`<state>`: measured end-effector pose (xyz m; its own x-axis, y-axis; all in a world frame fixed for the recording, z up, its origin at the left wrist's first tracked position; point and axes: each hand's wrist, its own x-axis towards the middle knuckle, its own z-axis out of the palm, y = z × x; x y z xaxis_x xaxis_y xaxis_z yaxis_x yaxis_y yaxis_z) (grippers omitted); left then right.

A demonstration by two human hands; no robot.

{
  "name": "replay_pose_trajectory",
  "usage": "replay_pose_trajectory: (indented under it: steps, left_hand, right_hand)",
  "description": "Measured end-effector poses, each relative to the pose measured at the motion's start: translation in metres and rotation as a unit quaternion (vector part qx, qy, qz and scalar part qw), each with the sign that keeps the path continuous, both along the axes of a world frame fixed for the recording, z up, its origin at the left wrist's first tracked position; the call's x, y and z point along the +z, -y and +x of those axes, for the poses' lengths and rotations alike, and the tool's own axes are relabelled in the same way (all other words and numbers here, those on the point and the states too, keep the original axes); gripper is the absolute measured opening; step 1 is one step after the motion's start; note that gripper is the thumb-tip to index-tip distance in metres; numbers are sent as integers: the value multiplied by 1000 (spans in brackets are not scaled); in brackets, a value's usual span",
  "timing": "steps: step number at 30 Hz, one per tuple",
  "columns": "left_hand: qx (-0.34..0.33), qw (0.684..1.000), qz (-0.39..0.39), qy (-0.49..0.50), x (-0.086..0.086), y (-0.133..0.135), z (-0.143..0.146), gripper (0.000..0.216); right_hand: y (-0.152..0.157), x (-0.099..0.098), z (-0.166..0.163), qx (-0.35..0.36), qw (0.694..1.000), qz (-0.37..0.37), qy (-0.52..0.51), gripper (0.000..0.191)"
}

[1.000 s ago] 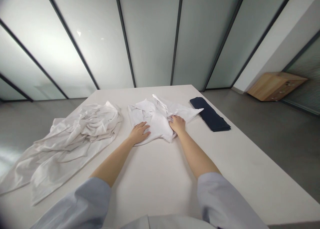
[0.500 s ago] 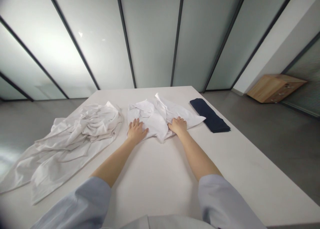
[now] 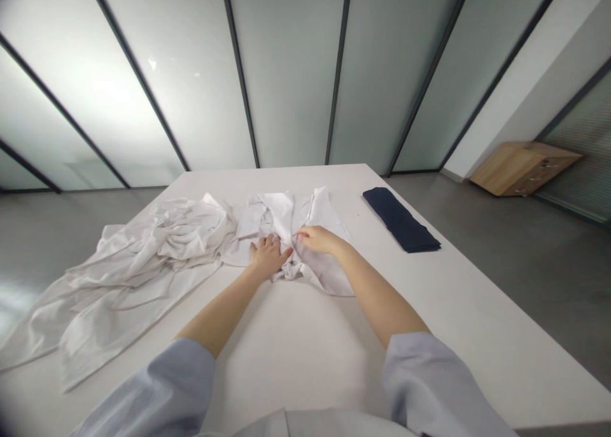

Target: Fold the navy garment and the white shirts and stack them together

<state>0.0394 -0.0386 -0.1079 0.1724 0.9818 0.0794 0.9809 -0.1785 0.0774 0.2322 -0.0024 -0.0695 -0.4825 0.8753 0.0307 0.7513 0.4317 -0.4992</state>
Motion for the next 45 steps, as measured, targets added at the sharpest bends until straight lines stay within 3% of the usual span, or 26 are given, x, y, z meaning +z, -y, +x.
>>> replay_pose_trajectory:
  steps: [3,8,12,17,19,21,24,26,28,32,36,38,41,45]
  left_hand:
    - [-42,999,-28,-10,-4,-4,-4,79]
    - [-119,991,-60,9,-10,-13,-11,109]
    - [-136,987,-85,1,-7,-33,-28,107]
    - [-87,994,-46,-37,17,-62,-53,96]
    - [-27,999,-1,-48,31,-67,-53,81]
    - [15,998,31,-47,42,-68,-45,60]
    - [26,999,-23,-20,48,-61,-27,49]
    - [36,996,-78,3,42,-54,-16,60]
    - [47,995,-87,14,29,-48,-10,70]
    - [22,1000,-20,3,-2,-45,-13,77]
    - [-53,998,-16,1,-11,-59,-26,77]
    - [-90,996,-22,1,-10,-69,-33,79]
    - [-133,991,-11,8,-7,-77,-40,87]
    - [-170,985,38,17,-2,-70,-40,92]
  right_hand:
    - [-20,-7,22,-54,994,82,43,37]
    - [-23,-30,51,-87,977,59,187,48]
    - [-5,-34,65,-153,953,60,255,53]
    - [21,-13,61,-215,924,0,315,46]
    - [31,-3,50,-195,924,-20,328,39]
    - [39,7,36,-138,944,-25,299,35]
    - [43,14,20,-30,984,-39,172,36]
    - [37,13,17,-4,995,-16,97,39]
    - [24,6,22,-28,996,38,79,42]
    - [4,-25,39,-128,977,70,155,56]
    - [13,-48,40,-236,947,52,210,70]
    - [25,-50,35,-264,936,48,227,75]
    - [42,-41,33,-251,933,50,254,77]
    - [48,-23,45,-209,936,77,272,45]
